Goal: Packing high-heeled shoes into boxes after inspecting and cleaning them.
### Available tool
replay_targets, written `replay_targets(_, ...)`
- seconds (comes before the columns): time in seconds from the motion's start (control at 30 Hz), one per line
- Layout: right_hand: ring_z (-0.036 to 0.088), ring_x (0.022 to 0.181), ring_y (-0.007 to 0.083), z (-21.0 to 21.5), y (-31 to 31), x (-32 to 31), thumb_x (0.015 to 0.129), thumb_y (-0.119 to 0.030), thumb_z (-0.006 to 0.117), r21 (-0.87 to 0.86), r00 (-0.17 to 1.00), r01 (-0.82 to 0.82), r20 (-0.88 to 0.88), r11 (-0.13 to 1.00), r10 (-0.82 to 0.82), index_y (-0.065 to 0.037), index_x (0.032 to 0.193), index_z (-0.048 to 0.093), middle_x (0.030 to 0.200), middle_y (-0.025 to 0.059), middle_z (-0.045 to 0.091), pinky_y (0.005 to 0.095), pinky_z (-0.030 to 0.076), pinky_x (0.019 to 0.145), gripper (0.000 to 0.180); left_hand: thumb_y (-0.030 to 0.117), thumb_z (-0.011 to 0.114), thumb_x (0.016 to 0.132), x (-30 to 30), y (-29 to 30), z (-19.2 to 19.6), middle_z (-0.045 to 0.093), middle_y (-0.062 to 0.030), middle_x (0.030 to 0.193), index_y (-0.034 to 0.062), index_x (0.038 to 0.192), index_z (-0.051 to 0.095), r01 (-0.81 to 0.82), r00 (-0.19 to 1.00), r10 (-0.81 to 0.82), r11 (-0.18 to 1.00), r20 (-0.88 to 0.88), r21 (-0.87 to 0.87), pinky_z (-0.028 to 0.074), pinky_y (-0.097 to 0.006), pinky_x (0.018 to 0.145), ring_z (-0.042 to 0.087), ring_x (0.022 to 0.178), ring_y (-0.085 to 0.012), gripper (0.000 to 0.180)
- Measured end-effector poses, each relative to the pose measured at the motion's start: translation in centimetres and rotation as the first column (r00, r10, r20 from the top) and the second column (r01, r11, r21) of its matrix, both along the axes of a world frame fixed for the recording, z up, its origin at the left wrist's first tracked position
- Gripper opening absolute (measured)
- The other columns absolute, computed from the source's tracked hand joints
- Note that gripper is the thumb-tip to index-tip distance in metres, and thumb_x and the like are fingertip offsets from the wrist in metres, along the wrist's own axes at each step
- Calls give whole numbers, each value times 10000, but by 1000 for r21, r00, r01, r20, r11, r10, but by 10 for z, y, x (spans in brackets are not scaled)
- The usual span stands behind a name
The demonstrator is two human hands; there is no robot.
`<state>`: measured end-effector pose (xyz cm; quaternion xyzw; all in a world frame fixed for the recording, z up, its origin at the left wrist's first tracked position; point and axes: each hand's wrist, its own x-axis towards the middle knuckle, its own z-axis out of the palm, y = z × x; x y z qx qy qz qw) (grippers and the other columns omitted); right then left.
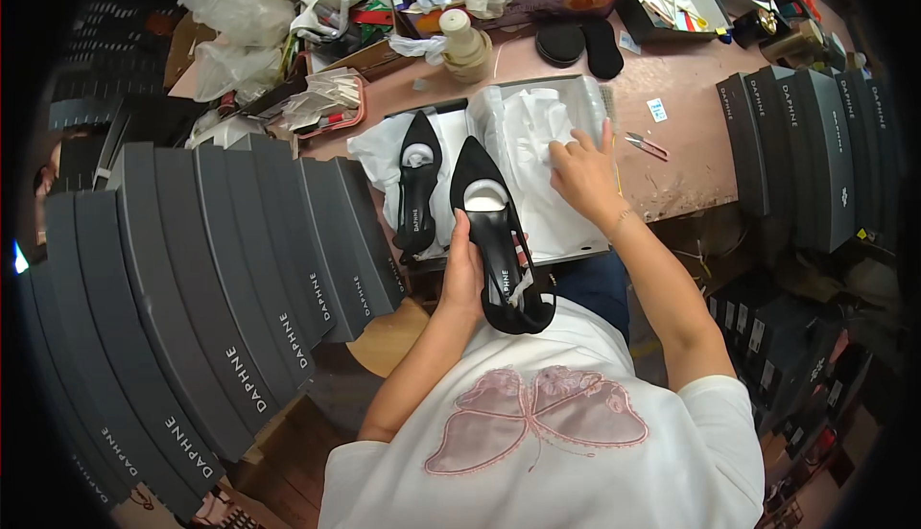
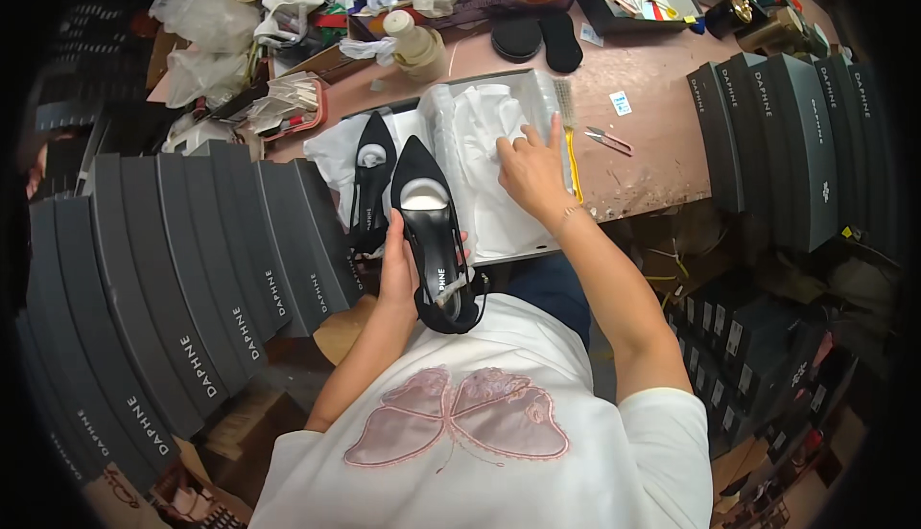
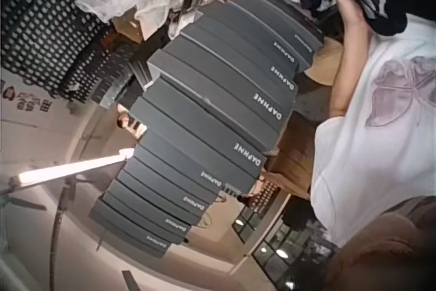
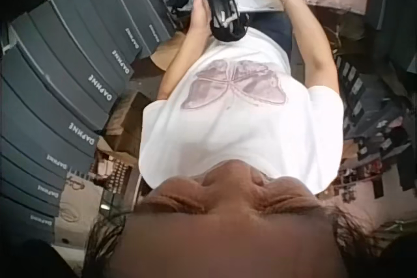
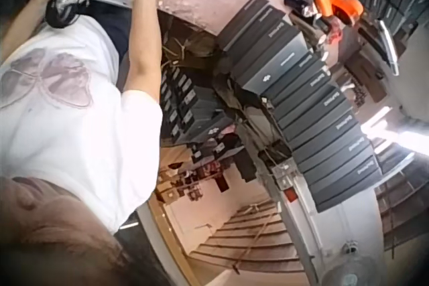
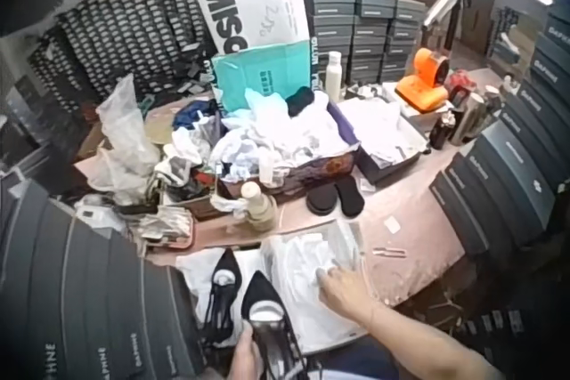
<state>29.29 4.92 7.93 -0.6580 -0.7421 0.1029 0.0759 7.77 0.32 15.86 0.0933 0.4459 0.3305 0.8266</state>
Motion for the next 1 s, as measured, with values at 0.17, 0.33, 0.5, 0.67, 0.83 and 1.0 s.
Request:
replay_targets(0.17,613,795,291,98,-39,-44,733,-128,729,-107,638,-77,-770,991,-34,-35,1032,575,893,126,629,353,482,697,349,675,346,911,-4,-11,-6,622,-79,977,65,1118,549,-27,997,24,999,73,36,539,-326,708,630,811,-174,675)
replay_targets(0.33,575,853,318,90,-43,-69,710,-150,763,213,916,-68,-375,975,146,-30,959,560,914,109,573,402,465,741,343,612,369,941,2,-25,-15,591,-46,994,103,1177,485,27,995,-40,991,96,135,543,-301,714,622,859,-136,573)
replay_targets(0.5,579,1096,283,85,-63,-54,673,-183,833,-96,535,38,-839,995,-101,-33,1461,253,1238,197,561,360,453,940,989,584,418,938,-3,-35,0,588,-83,903,104,1199,451,138,982,-159,972,99,192,557,-287,620,628,729,-143,547)
replay_targets(0.67,641,1011,287,72,-40,-50,756,-250,708,-22,685,328,-682,944,-254,16,1322,470,1126,240,627,342,484,859,669,713,390,868,18,-12,28,664,-155,835,28,1068,547,269,962,-271,962,43,48,573,-319,654,675,703,-220,730)
replay_targets(0.83,640,976,276,95,-31,-20,788,-310,726,-42,761,337,-575,941,-298,13,1297,492,1124,214,624,348,502,826,646,527,422,937,4,-17,33,657,-119,945,24,1220,515,145,953,-167,984,252,106,548,-340,760,665,831,-222,584)
replay_targets(1.0,543,1137,194,138,-85,-27,904,-166,616,-11,424,288,-895,958,-138,-26,1336,464,1247,109,566,301,415,962,479,416,430,938,-12,-8,44,655,-153,1012,3,1177,547,108,900,-78,993,428,-46,547,-360,767,663,868,-275,491)
